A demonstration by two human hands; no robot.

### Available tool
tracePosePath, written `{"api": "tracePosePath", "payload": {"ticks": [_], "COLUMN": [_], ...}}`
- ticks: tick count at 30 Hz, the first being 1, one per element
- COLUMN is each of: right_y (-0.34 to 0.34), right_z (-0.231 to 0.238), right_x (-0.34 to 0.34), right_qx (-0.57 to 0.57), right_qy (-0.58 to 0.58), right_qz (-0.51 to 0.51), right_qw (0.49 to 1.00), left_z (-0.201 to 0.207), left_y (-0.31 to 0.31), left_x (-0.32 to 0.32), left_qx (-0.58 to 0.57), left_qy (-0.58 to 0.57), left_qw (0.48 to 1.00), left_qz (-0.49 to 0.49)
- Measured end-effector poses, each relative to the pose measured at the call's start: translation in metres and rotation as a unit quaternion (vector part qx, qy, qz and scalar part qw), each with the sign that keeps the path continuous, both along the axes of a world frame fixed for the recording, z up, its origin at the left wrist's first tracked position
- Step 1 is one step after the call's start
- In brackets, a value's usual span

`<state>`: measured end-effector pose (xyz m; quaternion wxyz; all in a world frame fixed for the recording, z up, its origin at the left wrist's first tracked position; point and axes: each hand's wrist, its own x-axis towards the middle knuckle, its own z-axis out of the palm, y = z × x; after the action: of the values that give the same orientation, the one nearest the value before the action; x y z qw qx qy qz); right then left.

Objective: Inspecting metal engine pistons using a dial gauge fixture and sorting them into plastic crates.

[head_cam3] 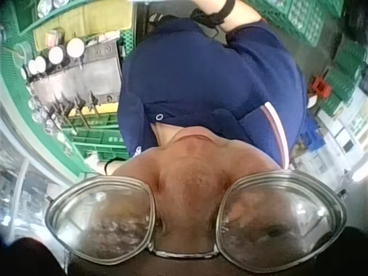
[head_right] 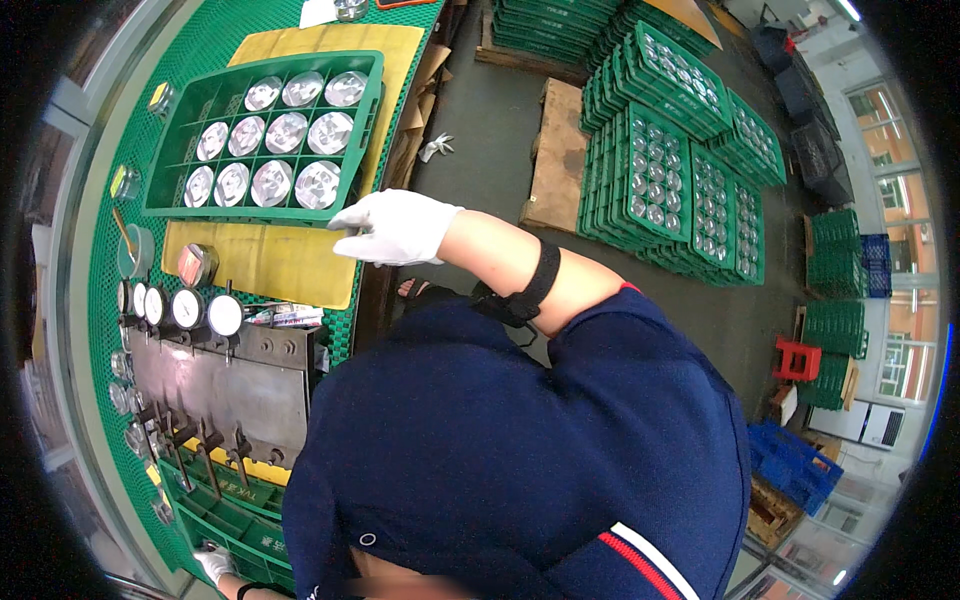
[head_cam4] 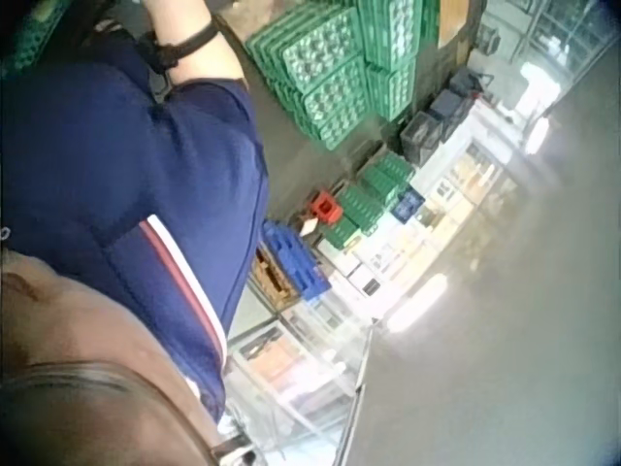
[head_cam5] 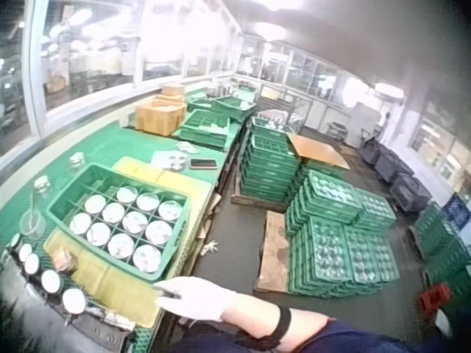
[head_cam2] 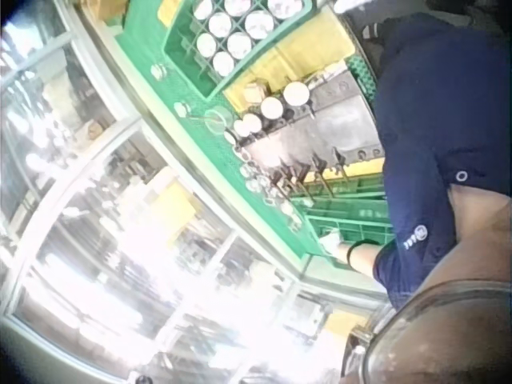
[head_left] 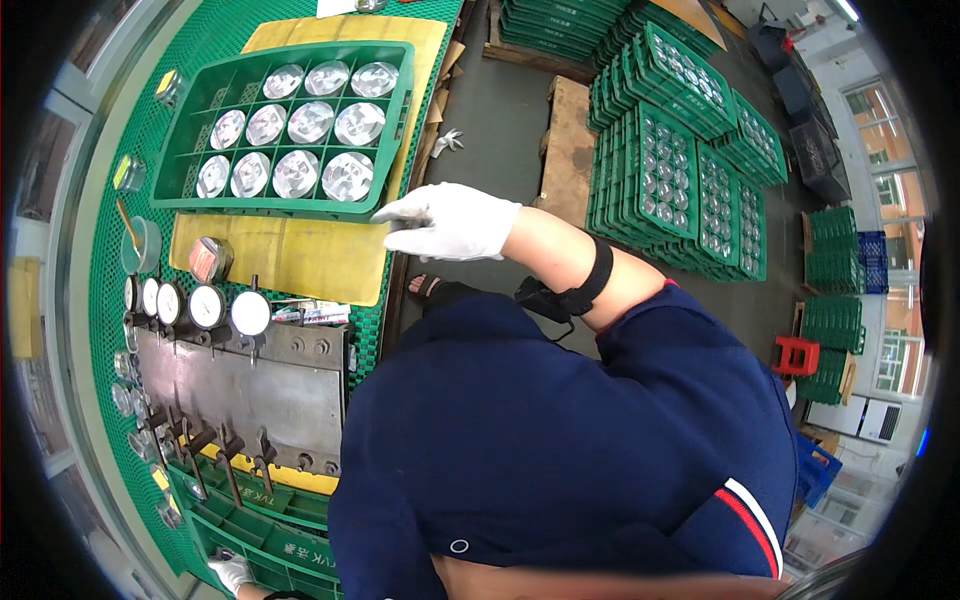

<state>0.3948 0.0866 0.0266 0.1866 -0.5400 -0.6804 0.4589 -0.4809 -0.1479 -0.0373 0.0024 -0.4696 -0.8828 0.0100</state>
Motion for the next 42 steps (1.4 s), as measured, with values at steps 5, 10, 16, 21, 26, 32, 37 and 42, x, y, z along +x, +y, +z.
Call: {"api": "tracePosePath", "payload": {"ticks": [5, 10, 16, 21, 26, 32, 37, 42], "right_y": [0.031, 0.058, 0.063, 0.065, 0.06, 0.043, 0.025, 0.017], "right_z": [0.009, 0.007, 0.01, 0.003, -0.001, 0.005, -0.016, -0.032], "right_x": [-0.039, -0.089, -0.15, -0.175, -0.18, -0.182, -0.191, -0.193], "right_qx": [0.079, 0.036, -0.019, -0.009, -0.073, -0.341, -0.323, -0.274], "right_qy": [0.017, 0.1, 0.171, 0.156, 0.151, 0.089, 0.112, 0.186], "right_qz": [0.102, 0.204, 0.332, 0.419, 0.415, 0.347, 0.364, 0.338], "right_qw": [0.991, 0.973, 0.927, 0.894, 0.894, 0.869, 0.866, 0.881], "left_z": [0.09, 0.181, 0.2, 0.135, 0.09, 0.06, 0.057, 0.044], "left_y": [0.007, -0.003, 0.079, 0.107, 0.12, 0.118, 0.133, 0.148], "left_x": [0.082, 0.222, 0.455, 0.506, 0.506, 0.501, 0.499, 0.488], "left_qx": [0.108, 0.141, 0.058, 0.049, 0.102, 0.196, 0.223, 0.262], "left_qy": [-0.113, -0.157, -0.075, -0.163, -0.156, -0.089, -0.149, -0.154], "left_qw": [0.984, 0.974, 0.957, 0.942, 0.941, 0.958, 0.946, 0.931], "left_qz": [0.083, -0.088, -0.275, -0.29, -0.284, -0.189, -0.181, -0.203]}}
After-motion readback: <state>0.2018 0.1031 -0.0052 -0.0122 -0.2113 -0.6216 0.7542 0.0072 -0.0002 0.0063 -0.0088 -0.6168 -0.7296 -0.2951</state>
